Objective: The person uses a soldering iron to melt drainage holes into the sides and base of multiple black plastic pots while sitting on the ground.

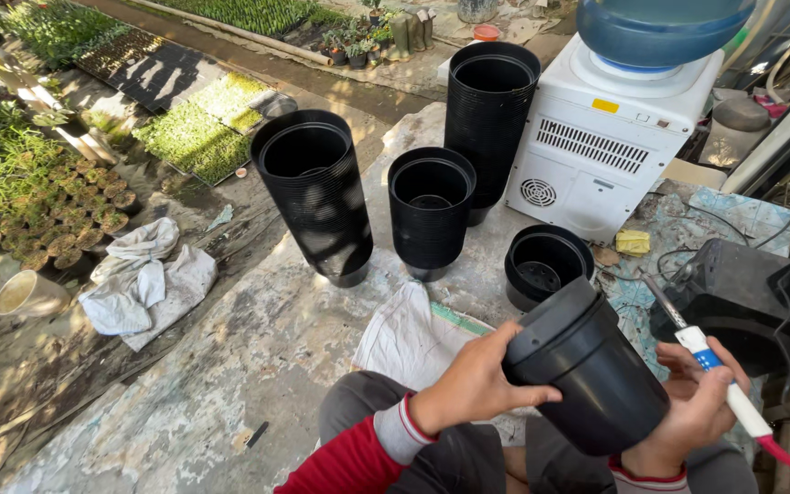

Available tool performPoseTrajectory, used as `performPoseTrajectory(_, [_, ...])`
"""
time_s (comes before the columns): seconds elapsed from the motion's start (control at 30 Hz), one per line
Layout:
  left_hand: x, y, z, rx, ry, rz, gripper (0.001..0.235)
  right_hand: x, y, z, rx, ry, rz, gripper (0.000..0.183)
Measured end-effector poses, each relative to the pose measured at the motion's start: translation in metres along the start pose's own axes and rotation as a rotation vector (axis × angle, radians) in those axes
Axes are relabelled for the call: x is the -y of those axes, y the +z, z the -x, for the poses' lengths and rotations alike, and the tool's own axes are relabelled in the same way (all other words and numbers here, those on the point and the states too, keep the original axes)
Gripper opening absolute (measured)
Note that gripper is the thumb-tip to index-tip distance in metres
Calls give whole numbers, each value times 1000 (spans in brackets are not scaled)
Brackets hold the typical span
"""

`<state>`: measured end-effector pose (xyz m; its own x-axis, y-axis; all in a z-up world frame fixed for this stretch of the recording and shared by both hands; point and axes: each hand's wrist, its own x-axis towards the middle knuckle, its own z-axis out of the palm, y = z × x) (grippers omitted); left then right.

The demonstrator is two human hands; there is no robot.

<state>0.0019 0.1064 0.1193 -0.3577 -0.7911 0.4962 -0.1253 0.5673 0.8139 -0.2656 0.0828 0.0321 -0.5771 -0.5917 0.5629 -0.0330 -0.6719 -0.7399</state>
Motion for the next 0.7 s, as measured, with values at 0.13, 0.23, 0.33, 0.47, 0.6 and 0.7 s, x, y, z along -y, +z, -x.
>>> performPoseTrajectory(0.13, [5,-3,4,-18,100,-324,59,21,7,-4,87,-59,-116,39])
performPoseTrajectory(0.23, [13,-7,6,-8,100,-383,59,51,10,-21,213,-8,-249,34])
performPoseTrajectory(0.33, [25,-10,4,-27,118,-444,64,78,17,-37,345,60,-185,24])
performPoseTrajectory(0.47, [44,-12,-3,8,96,-502,71,95,35,-58,457,120,-83,17])
performPoseTrajectory(0.6, [70,-10,-14,50,94,-547,69,85,58,-73,529,186,-24,14])
performPoseTrajectory(0.7, [101,-1,-22,31,14,-655,68,65,75,-79,596,226,94,16])
